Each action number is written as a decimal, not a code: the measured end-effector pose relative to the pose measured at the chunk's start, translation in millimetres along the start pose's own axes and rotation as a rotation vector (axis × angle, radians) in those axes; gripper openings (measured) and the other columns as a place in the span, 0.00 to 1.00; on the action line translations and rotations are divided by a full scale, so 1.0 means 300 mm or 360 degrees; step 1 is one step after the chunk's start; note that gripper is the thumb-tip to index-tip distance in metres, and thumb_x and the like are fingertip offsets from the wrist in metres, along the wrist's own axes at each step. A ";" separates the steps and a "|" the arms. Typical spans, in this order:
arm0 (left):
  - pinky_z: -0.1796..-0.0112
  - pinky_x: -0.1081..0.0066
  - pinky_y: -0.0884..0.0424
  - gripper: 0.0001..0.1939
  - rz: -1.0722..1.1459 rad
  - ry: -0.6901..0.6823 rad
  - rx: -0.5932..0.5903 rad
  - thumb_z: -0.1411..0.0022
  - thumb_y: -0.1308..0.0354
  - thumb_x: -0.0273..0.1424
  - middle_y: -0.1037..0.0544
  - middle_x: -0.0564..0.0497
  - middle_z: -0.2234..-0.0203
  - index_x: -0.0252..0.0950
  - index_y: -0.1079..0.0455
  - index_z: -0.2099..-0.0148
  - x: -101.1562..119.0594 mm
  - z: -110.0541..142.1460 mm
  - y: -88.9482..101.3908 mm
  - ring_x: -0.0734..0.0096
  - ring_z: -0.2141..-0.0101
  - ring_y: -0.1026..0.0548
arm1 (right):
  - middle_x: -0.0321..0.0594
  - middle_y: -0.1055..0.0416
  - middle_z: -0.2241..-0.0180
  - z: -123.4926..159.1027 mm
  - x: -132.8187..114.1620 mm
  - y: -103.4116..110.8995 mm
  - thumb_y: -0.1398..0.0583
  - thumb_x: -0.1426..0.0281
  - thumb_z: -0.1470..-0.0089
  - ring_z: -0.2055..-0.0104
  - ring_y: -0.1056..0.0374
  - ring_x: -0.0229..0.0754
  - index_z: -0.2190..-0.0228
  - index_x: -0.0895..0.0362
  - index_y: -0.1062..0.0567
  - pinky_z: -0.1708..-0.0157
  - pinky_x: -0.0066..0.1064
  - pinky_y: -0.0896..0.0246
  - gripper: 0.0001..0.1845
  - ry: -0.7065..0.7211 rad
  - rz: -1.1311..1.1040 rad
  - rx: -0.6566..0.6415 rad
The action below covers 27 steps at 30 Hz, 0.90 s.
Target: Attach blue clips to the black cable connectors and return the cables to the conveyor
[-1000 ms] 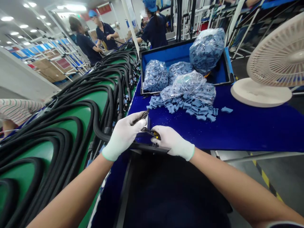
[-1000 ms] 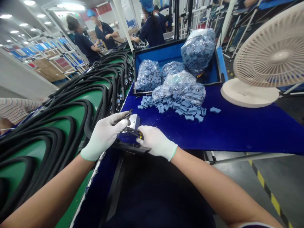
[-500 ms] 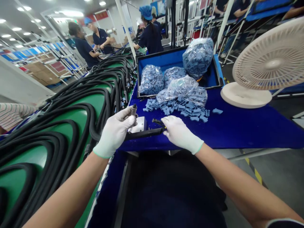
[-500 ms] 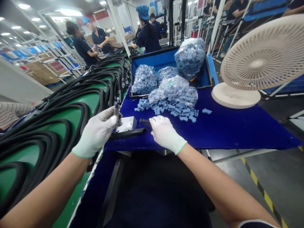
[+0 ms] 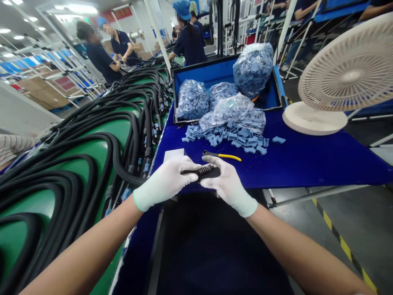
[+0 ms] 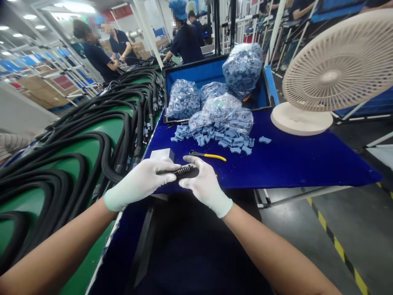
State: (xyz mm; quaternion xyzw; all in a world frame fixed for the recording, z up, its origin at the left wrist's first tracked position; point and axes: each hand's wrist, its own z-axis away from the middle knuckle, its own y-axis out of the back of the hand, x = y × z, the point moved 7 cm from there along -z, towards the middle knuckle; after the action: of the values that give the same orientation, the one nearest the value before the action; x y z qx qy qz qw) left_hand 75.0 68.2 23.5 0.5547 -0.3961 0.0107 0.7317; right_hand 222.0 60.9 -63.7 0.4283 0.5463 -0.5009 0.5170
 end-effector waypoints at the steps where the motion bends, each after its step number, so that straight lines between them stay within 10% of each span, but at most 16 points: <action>1: 0.53 0.65 0.29 0.15 -0.0012 -0.0033 0.0022 0.31 0.40 0.30 0.19 0.51 0.59 0.44 0.19 0.46 0.009 0.000 -0.003 0.64 0.57 0.23 | 0.40 0.21 0.56 -0.003 -0.009 0.001 0.29 0.77 0.59 0.56 0.24 0.49 0.42 0.54 0.26 0.53 0.39 0.27 0.40 0.0030 0.0018 -0.0058; 10: 0.57 0.64 0.30 0.17 -0.0028 -0.0396 0.0062 0.30 0.40 0.33 0.24 0.49 0.61 0.42 0.22 0.41 -0.036 0.009 -0.042 0.64 0.60 0.26 | 0.38 0.23 0.56 0.015 -0.031 -0.056 0.33 0.79 0.58 0.66 0.25 0.44 0.35 0.53 0.35 0.64 0.36 0.27 0.48 0.0001 -0.0177 -0.0515; 16: 0.50 0.58 0.26 0.64 0.0408 0.0000 -0.0047 0.58 0.20 0.37 0.20 0.45 0.50 0.40 0.47 0.23 -0.147 -0.056 -0.044 0.52 0.53 0.21 | 0.39 0.20 0.53 0.021 -0.100 -0.058 0.36 0.82 0.57 0.45 0.27 0.48 0.39 0.54 0.29 0.41 0.40 0.34 0.42 0.0325 0.0068 -0.0476; 22: 0.49 0.56 0.26 0.13 0.0198 0.0241 0.0734 0.43 0.28 0.40 0.17 0.47 0.62 0.42 0.17 0.57 -0.111 0.107 -0.013 0.54 0.59 0.21 | 0.40 0.20 0.53 0.020 -0.078 -0.002 0.33 0.76 0.51 0.52 0.23 0.49 0.52 0.54 0.20 0.49 0.42 0.28 0.22 0.0296 -0.0038 -0.0111; 24: 0.53 0.58 0.23 0.12 0.0772 0.0402 0.0698 0.37 0.33 0.42 0.17 0.45 0.63 0.40 0.17 0.60 -0.154 0.161 -0.073 0.55 0.62 0.21 | 0.40 0.21 0.53 0.038 -0.066 -0.011 0.32 0.72 0.49 0.55 0.23 0.47 0.50 0.52 0.21 0.52 0.41 0.26 0.23 0.0304 -0.0157 -0.0050; 27: 0.59 0.63 0.21 0.13 0.1951 0.0530 0.1017 0.33 0.37 0.40 0.19 0.45 0.64 0.37 0.20 0.54 -0.250 0.212 -0.099 0.63 0.64 0.21 | 0.39 0.21 0.50 0.040 -0.074 -0.112 0.29 0.64 0.46 0.53 0.23 0.47 0.51 0.50 0.20 0.50 0.39 0.27 0.20 0.0433 0.0121 -0.0629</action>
State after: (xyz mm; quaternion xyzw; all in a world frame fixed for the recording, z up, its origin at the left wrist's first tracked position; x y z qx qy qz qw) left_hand 1.1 36.5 -40.0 0.4103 -0.4972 0.6207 0.4464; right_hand 192.6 45.7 -37.5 0.4025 0.6817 -0.3020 0.5311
